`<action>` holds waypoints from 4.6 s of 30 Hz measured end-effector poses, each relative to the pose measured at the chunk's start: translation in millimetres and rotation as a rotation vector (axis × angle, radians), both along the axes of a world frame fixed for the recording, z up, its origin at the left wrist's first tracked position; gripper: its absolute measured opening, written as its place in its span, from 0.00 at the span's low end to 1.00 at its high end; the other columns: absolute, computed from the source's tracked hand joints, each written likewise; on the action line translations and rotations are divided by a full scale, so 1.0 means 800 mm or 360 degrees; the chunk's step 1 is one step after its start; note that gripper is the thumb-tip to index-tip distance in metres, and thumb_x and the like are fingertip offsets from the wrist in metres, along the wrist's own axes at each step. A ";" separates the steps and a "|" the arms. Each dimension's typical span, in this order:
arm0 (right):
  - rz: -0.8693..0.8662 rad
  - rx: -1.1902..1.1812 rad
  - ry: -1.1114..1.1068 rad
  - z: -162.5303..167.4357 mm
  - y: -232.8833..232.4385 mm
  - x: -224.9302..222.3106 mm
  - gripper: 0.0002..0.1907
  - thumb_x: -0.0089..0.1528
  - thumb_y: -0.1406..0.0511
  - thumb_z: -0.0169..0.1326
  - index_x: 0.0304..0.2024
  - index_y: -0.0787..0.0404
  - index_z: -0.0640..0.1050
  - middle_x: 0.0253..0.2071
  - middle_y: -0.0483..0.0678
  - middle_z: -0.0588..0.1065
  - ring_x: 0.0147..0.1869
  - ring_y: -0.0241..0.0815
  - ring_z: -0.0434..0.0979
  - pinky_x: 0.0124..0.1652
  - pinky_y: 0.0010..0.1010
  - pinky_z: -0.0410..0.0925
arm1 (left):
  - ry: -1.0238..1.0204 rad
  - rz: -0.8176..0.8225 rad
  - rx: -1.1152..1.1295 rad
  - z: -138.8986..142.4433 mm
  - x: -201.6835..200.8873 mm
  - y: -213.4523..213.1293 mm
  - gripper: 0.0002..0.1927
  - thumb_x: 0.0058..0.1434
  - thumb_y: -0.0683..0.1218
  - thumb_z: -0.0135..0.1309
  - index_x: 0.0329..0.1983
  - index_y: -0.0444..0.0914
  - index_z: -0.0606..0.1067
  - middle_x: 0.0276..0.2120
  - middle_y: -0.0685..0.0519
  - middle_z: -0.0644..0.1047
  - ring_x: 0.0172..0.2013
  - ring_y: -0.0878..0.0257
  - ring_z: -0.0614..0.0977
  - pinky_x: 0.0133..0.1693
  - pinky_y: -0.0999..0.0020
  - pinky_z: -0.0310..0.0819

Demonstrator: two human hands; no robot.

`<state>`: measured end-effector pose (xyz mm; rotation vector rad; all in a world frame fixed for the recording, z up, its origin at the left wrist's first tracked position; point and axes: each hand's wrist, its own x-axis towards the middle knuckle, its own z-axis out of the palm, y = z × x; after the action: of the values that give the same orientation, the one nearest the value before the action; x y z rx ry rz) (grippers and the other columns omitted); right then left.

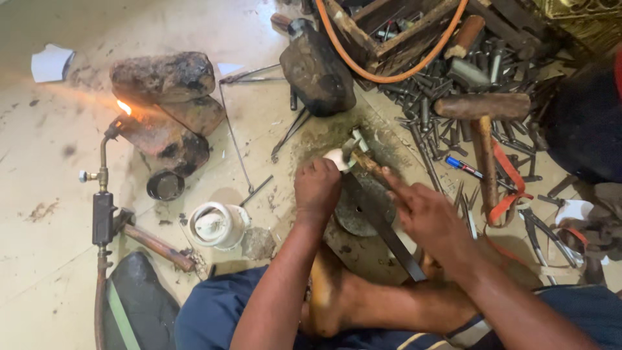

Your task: The person sits on the floor and repeatedly hammers a small, round metal object on an anvil to shape it. They frequently pause to rotate and inspect the object by hand before resuming hammering.

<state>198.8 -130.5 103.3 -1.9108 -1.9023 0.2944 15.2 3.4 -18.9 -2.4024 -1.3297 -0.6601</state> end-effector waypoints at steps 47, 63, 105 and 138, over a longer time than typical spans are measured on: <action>-0.0058 0.0181 0.0149 -0.005 -0.005 -0.006 0.28 0.65 0.67 0.56 0.68 0.46 0.70 0.28 0.55 0.72 0.28 0.56 0.74 0.33 0.48 0.67 | -0.0069 -0.0031 0.0029 -0.001 -0.004 -0.004 0.09 0.56 0.42 0.52 0.38 0.34 0.76 0.33 0.49 0.73 0.35 0.53 0.78 0.35 0.60 0.75; 0.0031 0.0481 0.0485 0.006 -0.007 -0.001 0.23 0.70 0.63 0.54 0.68 0.51 0.71 0.49 0.59 0.77 0.49 0.47 0.79 0.41 0.39 0.72 | -0.0879 0.0080 -0.0180 0.025 -0.021 0.004 0.10 0.56 0.44 0.62 0.37 0.37 0.75 0.37 0.45 0.78 0.31 0.48 0.81 0.30 0.58 0.74; -0.0178 -0.0744 0.2145 -0.085 -0.098 0.006 0.18 0.64 0.68 0.54 0.55 0.69 0.79 0.44 0.54 0.82 0.39 0.44 0.84 0.39 0.35 0.80 | -0.2604 -0.0349 -0.2433 0.076 -0.041 -0.211 0.14 0.66 0.41 0.57 0.50 0.27 0.78 0.39 0.49 0.84 0.37 0.66 0.83 0.41 0.72 0.80; -0.0286 -0.0104 0.1372 -0.049 -0.092 0.009 0.17 0.65 0.67 0.56 0.57 0.63 0.79 0.43 0.48 0.83 0.42 0.32 0.82 0.41 0.24 0.75 | -0.3367 -0.0494 -0.2730 0.065 -0.041 -0.229 0.18 0.68 0.45 0.56 0.55 0.28 0.71 0.46 0.43 0.82 0.45 0.52 0.86 0.49 0.51 0.85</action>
<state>206.2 -203.8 63.9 -1.5821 -1.1477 0.9480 -17.2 -179.8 33.0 0.2958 0.5463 0.8677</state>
